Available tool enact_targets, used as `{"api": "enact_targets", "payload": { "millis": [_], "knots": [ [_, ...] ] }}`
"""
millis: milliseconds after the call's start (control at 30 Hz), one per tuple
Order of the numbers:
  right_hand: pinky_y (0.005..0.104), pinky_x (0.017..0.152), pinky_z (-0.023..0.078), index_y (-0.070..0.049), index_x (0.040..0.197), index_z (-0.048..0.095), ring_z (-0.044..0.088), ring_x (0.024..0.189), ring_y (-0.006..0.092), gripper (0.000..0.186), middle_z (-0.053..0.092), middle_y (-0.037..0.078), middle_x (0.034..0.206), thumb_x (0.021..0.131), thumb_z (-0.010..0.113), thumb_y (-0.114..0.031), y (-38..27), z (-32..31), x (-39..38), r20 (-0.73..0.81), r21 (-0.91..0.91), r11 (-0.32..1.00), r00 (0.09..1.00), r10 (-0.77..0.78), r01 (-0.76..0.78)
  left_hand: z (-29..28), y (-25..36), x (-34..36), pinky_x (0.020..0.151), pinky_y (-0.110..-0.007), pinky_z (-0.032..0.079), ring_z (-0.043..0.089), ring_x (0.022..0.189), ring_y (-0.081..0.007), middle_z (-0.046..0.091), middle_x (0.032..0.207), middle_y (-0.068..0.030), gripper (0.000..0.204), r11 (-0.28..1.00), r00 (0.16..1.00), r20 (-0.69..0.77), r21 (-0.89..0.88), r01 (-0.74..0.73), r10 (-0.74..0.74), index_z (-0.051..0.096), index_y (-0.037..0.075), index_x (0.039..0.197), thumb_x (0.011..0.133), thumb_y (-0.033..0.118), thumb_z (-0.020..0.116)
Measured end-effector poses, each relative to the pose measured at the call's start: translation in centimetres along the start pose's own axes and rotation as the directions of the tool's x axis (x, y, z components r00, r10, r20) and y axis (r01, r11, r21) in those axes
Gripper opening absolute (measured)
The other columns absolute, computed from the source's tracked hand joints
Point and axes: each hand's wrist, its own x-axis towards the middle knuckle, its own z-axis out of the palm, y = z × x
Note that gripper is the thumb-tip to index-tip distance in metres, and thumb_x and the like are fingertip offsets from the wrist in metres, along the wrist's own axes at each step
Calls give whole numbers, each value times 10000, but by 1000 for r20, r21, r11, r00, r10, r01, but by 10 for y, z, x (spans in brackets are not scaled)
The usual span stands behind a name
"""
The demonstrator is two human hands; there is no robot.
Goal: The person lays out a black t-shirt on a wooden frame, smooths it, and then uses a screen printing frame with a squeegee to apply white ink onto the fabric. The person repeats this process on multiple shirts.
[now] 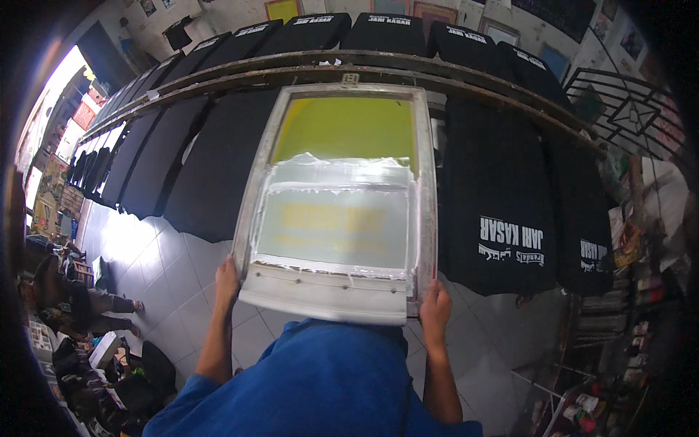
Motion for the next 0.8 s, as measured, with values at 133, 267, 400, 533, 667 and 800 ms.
{"api": "enact_targets", "payload": {
  "millis": [133,267,400,533,667,800],
  "knots": [
    [375,750,464,75,983,631,642,795,294,467,663,232,840,1002,414,-338,20,7,12,-53,-5,999,998,47,-47,13,34,12,787,-449,458,642,873,-400,654,875,-281,582,993,997,68,111,-32,25,645,-64,997,984,444,360],
    [400,760,463,72,975,637,638,831,365,479,657,262,882,995,414,-351,17,10,19,-102,-32,999,994,32,-35,24,34,31,813,-476,451,627,906,-441,650,907,-295,579,991,993,106,116,-73,60,651,-54,1006,980,446,360],
    [405,778,465,79,978,639,641,873,400,480,655,278,917,992,416,-346,10,12,30,-61,-88,992,995,83,-88,34,23,47,795,-479,456,626,882,-438,652,889,-285,561,994,991,90,39,-103,99,658,-49,962,977,435,375],
    [393,747,458,87,942,626,619,779,327,500,654,249,846,992,416,-364,22,20,36,-138,-33,999,990,14,-18,36,33,50,772,-477,460,625,866,-435,653,871,-276,555,993,991,101,64,-100,93,653,-47,914,977,433,381],
    [402,786,467,92,1004,636,646,869,391,484,661,280,926,989,417,-340,15,16,33,-87,-40,995,992,90,-94,36,38,48,760,-478,458,620,863,-440,647,868,-282,556,991,991,92,88,-102,93,646,-49,895,976,434,384],
    [405,791,466,89,1017,638,649,872,385,498,664,277,924,988,412,-354,14,15,31,-103,-56,994,990,92,-98,37,35,53,755,-487,452,612,862,-450,636,870,-296,556,984,988,113,132,-121,107,639,-55,883,976,431,385]
  ]
}}
